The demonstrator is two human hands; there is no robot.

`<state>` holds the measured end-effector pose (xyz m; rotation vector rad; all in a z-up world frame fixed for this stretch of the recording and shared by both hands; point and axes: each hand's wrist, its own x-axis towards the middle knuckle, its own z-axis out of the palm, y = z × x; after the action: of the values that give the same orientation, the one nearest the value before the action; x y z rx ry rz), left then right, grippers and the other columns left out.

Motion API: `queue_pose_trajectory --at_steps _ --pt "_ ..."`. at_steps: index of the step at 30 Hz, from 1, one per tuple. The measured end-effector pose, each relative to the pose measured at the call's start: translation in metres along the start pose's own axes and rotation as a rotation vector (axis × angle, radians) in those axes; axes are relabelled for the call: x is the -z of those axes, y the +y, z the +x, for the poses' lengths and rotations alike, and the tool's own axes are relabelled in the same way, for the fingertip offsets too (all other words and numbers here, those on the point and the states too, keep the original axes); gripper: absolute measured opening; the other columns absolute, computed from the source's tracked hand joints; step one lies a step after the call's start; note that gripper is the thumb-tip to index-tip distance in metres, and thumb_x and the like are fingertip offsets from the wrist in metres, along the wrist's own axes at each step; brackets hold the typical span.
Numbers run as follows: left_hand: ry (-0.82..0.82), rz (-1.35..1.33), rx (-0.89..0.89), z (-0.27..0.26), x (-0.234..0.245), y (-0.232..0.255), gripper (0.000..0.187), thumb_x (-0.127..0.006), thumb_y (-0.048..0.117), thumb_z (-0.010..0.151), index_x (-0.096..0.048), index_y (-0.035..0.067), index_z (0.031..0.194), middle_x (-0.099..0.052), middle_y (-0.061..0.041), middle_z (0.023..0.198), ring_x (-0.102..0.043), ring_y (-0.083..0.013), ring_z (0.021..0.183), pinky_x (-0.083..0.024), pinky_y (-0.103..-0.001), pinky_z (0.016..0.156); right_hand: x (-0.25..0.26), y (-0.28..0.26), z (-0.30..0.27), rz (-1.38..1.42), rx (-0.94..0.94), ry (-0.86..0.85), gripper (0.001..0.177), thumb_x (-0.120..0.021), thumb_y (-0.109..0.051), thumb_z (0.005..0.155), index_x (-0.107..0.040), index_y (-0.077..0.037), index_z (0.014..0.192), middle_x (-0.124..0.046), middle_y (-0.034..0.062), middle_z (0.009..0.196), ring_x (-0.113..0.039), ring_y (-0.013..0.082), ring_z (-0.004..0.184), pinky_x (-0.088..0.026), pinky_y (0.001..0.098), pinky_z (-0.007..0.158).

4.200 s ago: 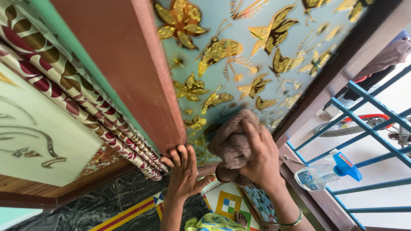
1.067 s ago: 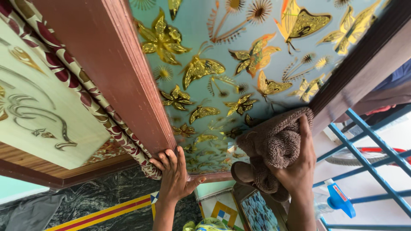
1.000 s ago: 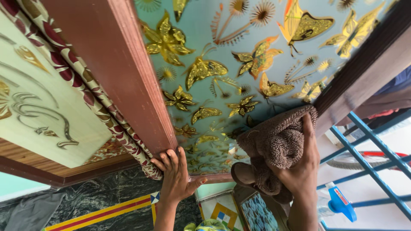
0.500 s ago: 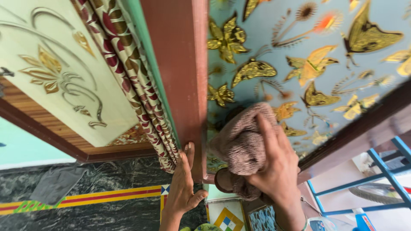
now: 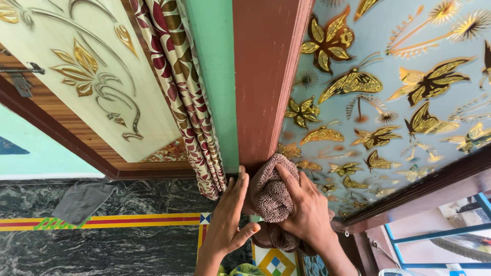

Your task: The person wipes a decorative glass window pane with a brown cloth, then sprays it with a cleaning solution from a blue bottle and continues wiping. The window features a butterfly pattern and is set in a wooden frame.

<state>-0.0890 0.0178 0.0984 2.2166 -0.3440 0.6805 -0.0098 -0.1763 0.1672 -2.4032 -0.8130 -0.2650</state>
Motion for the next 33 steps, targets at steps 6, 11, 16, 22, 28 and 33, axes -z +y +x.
queue_pose_trajectory --at_steps 6,11,16,22,28,33 --pt "-0.022 -0.005 0.008 0.005 0.0 0.003 0.097 -0.029 0.076 0.099 -0.017 0.004 0.164 -0.02 -0.024 0.172 -0.026 -0.0382 0.16 -0.02 -0.056 0.13 -0.023 0.013 -0.018 -0.055 -0.042 -0.083 0.119 -0.089 -0.015 0.043 -0.039 -0.026 0.151 -0.056 0.0292 0.121 -0.063 0.0487 0.103 -0.056 0.0511 0.08" --pt "-0.042 0.055 0.003 0.004 -0.002 -0.002 0.096 -0.028 0.074 0.099 -0.017 0.005 0.164 -0.023 -0.02 0.172 -0.026 -0.0341 0.16 -0.016 -0.056 0.132 -0.037 0.016 -0.029 -0.034 -0.18 -0.27 0.122 -0.091 -0.023 0.052 -0.031 -0.033 0.159 -0.06 0.019 0.115 -0.065 0.0417 0.104 -0.056 0.0486 0.085" --pt "-0.032 0.015 -0.01 0.002 0.001 -0.002 0.096 -0.027 0.074 0.1 -0.015 0.004 0.164 -0.021 -0.023 0.172 -0.025 -0.0344 0.161 -0.015 -0.057 0.132 -0.036 0.018 -0.029 -0.007 -0.051 -0.147 0.117 -0.094 -0.023 0.047 -0.04 -0.026 0.15 -0.056 0.0249 0.121 -0.062 0.0464 0.104 -0.055 0.0507 0.084" --pt "0.012 -0.006 -0.067 -0.002 0.001 0.001 0.093 -0.031 0.073 0.102 -0.016 0.008 0.166 -0.018 -0.024 0.173 -0.023 -0.041 0.162 -0.02 -0.058 0.132 -0.015 -0.006 -0.011 0.117 -0.027 0.103 0.098 -0.089 -0.015 0.052 -0.052 -0.022 0.142 -0.054 0.0188 0.108 -0.06 0.0375 0.104 -0.052 0.0457 0.088" --pt "0.233 0.031 -0.297 -0.001 -0.001 0.007 0.079 -0.048 0.069 0.105 -0.021 0.031 0.169 -0.008 -0.024 0.173 -0.01 -0.0456 0.164 -0.015 -0.066 0.133 0.0 -0.053 0.018 0.095 0.132 0.49 0.101 -0.092 -0.024 0.055 -0.046 -0.009 0.144 -0.036 0.0309 0.139 -0.045 0.0453 0.128 -0.045 0.052 0.103" --pt "0.315 0.076 -0.361 0.009 -0.006 0.006 0.069 -0.047 0.069 0.102 -0.035 0.037 0.162 -0.015 -0.021 0.172 -0.013 -0.0443 0.16 -0.01 -0.07 0.129 -0.023 -0.044 0.02 0.088 0.201 0.606 0.104 -0.09 -0.031 0.065 -0.035 0.003 0.146 -0.041 0.0281 0.144 -0.045 0.0464 0.133 -0.042 0.0543 0.111"
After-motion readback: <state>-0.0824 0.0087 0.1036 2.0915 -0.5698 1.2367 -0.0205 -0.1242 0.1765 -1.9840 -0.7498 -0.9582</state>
